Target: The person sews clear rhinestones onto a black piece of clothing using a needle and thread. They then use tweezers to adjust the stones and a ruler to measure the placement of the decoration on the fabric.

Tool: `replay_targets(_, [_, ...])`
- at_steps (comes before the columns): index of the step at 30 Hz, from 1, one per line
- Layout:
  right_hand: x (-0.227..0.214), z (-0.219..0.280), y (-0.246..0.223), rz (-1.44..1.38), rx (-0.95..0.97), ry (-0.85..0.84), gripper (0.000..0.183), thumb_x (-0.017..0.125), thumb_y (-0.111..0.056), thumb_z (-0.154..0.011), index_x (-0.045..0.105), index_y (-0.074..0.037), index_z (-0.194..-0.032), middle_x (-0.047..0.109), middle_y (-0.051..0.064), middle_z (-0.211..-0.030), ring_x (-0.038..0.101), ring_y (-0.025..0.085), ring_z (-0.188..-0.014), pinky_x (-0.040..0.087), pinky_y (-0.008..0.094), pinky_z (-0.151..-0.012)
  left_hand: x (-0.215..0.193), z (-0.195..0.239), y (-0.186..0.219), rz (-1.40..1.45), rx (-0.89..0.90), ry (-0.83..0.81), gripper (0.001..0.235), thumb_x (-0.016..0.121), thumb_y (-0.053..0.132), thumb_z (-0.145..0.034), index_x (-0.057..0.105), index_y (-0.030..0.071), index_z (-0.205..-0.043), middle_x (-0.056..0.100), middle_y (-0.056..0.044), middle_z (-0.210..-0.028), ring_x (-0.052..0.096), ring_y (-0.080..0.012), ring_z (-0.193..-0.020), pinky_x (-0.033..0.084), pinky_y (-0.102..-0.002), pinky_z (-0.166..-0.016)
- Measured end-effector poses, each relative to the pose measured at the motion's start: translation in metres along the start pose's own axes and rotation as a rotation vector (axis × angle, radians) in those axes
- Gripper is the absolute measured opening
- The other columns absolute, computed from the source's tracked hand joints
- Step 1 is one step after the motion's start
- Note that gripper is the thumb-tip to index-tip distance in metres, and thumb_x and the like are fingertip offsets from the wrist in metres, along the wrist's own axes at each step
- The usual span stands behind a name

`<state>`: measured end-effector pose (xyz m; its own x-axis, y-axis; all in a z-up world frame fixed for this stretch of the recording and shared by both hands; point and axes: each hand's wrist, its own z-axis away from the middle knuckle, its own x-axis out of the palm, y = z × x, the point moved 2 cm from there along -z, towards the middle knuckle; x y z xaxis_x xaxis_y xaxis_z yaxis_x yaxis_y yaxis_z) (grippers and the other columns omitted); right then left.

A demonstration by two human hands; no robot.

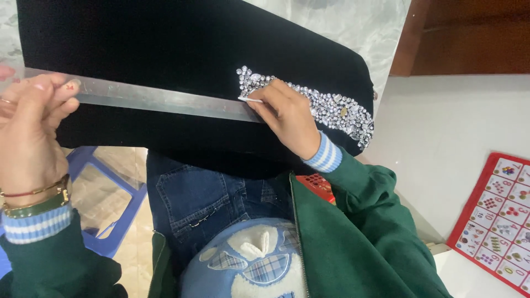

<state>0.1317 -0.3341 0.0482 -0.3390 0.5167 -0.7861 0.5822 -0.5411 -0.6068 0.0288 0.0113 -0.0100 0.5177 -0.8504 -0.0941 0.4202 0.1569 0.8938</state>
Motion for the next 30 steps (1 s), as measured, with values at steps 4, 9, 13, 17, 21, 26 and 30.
replay_targets(4, [0.003, -0.003, -0.003, 0.000, -0.014, -0.016, 0.004, 0.064, -0.003, -0.104, 0.067, 0.000, -0.103, 0.061, 0.012, -0.090, 0.061, 0.024, -0.079, 0.051, 0.034, -0.067, -0.001, -0.003, -0.012, 0.094, 0.069, 0.041, 0.030, 0.061, 0.018, -0.119, 0.041, 0.016, -0.141, 0.074, -0.003, -0.121, 0.081, -0.0062, -0.106, 0.067, -0.011, -0.092])
replay_targets(9, [0.004, -0.007, -0.009, 0.045, -0.049, -0.002, 0.001, 0.067, -0.001, -0.102, 0.067, 0.000, -0.101, 0.062, 0.012, -0.089, 0.062, 0.023, -0.078, 0.052, 0.033, -0.066, 0.003, 0.000, -0.003, 0.003, 0.112, 0.061, 0.015, 0.063, 0.028, -0.114, 0.069, 0.014, -0.118, 0.074, 0.003, -0.114, 0.080, -0.0035, -0.105, 0.067, -0.009, -0.091])
replay_targets(13, [0.004, -0.010, -0.008, 0.051, -0.045, -0.033, 0.002, 0.065, -0.001, -0.103, 0.066, -0.001, -0.101, 0.060, 0.012, -0.090, 0.061, 0.024, -0.078, 0.050, 0.034, -0.066, 0.005, -0.002, -0.005, 0.015, 0.123, 0.066, 0.013, 0.062, 0.024, -0.115, 0.067, 0.012, -0.118, 0.075, 0.001, -0.116, 0.080, -0.0027, -0.105, 0.067, -0.009, -0.090])
replay_targets(17, [0.004, -0.010, -0.007, 0.061, -0.041, -0.058, 0.001, 0.066, -0.001, -0.102, 0.067, 0.000, -0.102, 0.061, 0.012, -0.090, 0.061, 0.024, -0.078, 0.050, 0.034, -0.066, 0.009, -0.001, 0.001, 0.042, 0.242, 0.075, 0.022, 0.064, 0.004, -0.117, 0.046, 0.008, -0.128, 0.071, -0.016, -0.115, 0.080, -0.0191, -0.099, 0.069, -0.022, -0.085])
replay_targets(21, [0.012, -0.017, -0.010, 0.081, -0.051, -0.080, 0.005, 0.065, -0.003, -0.103, 0.064, -0.001, -0.098, 0.059, 0.012, -0.089, 0.058, 0.024, -0.076, 0.048, 0.035, -0.065, 0.013, 0.006, 0.014, -0.081, 0.479, -0.036, 0.033, 0.057, -0.015, -0.124, 0.029, -0.004, -0.139, 0.063, -0.035, -0.117, 0.074, -0.0361, -0.104, 0.065, -0.038, -0.091])
replay_targets(26, [0.030, -0.046, -0.025, 0.008, -0.133, -0.076, 0.006, 0.059, -0.006, -0.106, 0.062, -0.002, -0.103, 0.056, 0.012, -0.091, 0.057, 0.024, -0.074, 0.046, 0.035, -0.064, 0.015, 0.007, 0.014, -0.093, 0.507, -0.020, 0.034, 0.059, -0.018, -0.122, 0.030, -0.004, -0.133, 0.060, -0.035, -0.117, 0.074, -0.0372, -0.100, 0.065, -0.038, -0.086])
replay_targets(30, [0.012, -0.033, -0.021, 0.037, -0.092, -0.142, 0.006, 0.059, -0.004, -0.106, 0.061, 0.000, -0.102, 0.057, 0.013, -0.090, 0.058, 0.029, -0.076, 0.046, 0.041, -0.068, 0.014, 0.009, 0.017, -0.097, 0.525, -0.035, 0.038, 0.058, -0.020, -0.122, 0.027, -0.001, -0.128, 0.054, -0.032, -0.113, 0.072, -0.0383, -0.101, 0.066, -0.040, -0.087])
